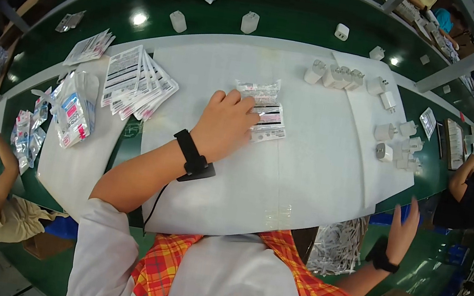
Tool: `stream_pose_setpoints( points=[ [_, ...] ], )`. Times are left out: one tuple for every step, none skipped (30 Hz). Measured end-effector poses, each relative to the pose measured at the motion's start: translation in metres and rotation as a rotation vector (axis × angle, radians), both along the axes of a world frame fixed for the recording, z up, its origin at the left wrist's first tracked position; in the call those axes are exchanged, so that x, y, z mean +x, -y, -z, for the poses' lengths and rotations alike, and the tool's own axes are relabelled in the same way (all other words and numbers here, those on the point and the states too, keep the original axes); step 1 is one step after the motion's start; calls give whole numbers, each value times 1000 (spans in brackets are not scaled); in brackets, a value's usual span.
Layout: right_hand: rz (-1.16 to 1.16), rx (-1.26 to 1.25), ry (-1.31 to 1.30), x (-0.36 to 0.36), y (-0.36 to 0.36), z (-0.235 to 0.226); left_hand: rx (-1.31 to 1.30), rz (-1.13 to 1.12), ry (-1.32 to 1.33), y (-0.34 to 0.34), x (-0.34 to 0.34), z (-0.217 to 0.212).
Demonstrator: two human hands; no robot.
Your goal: Packaging small electronic components into labeled plastic bags at a workstation.
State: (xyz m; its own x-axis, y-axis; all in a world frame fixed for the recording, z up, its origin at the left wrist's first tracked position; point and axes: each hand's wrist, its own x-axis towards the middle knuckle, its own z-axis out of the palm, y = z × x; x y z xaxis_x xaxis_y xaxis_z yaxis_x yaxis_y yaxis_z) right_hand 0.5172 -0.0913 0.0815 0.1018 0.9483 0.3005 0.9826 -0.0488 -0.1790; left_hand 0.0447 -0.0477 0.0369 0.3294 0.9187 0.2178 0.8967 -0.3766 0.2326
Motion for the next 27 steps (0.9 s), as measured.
stream_pose_setpoints(
  points=[
    [-106,7,-91,-62,-17,-21,44,-1,-45,4,-2,0],
    [-309,-3,-221,-106,-36,-36,43,-2,-45,5,-5,-1],
    [-496,-54,-237,-145,-53,-39,7,-42,-56,7,-7,-2],
    [-692,-194,-279,-182,-71,-40,-29,-85,-67,9,-9,-3],
    [-833,-224,-336,-220,-87,-34,-62,-128,-67,12,-13,-2],
    [-968,-249,-394,-251,-100,-22,-59,-133,-68,15,-16,-3],
    [-979,-151,-310,-274,-112,-2,-59,-77,-12,19,-20,-1],
    [-1003,-50,-231,-293,-123,12,-58,-36,37,23,-28,0],
    [-1024,-45,-236,-300,-131,14,-56,4,86,25,-39,-1],
    [-1079,-156,-117,-308,-141,14,-19,-34,116,29,-58,-6],
    [-1119,-262,13,-312,-152,13,21,-61,149,31,-81,-11],
    [-1136,-366,153,-311,-165,11,54,-168,131,24,-109,-11],
    [-1193,-397,107,-312,-180,5,81,-295,104,24,-143,-14],
    [-1248,-430,61,-312,-198,-4,239,-390,101,24,-174,-11],
    [-1204,-435,-2,-316,-217,-12,389,-495,92,30,-200,0],
    [-1156,-435,-63,-318,-240,-22,395,-526,82,35,-218,8],
    [-1091,-336,-62,-318,-269,-22,164,-589,39,39,-232,17],
    [-1007,-236,-57,-315,-300,-26,-66,-629,9,37,-234,15],
    [-894,-323,-81,-312,-333,-35,-61,-634,13,33,-235,14],
    [-770,-413,-102,-309,-356,-38,-136,-670,30,23,-224,2],
    [-780,-415,-101,-312,-361,-37,-212,-718,40,19,-213,-14],
    [-700,-284,-52,-314,-364,-34,-288,-761,51,16,-207,-21],
    [-624,-152,-7,-320,-362,-35,-286,-770,49,18,-207,-20],
    [-539,-19,36,-322,-358,-36,-242,-751,54,18,-207,-16],
    [-536,-15,35,-319,-352,-36,-197,-726,60,17,-207,-11],
    [-759,28,-58,-325,-325,-40,-158,-713,69,18,-207,-4],
    [-986,71,-160,-332,-296,-43,-160,-729,64,25,-211,2]
  ],
)
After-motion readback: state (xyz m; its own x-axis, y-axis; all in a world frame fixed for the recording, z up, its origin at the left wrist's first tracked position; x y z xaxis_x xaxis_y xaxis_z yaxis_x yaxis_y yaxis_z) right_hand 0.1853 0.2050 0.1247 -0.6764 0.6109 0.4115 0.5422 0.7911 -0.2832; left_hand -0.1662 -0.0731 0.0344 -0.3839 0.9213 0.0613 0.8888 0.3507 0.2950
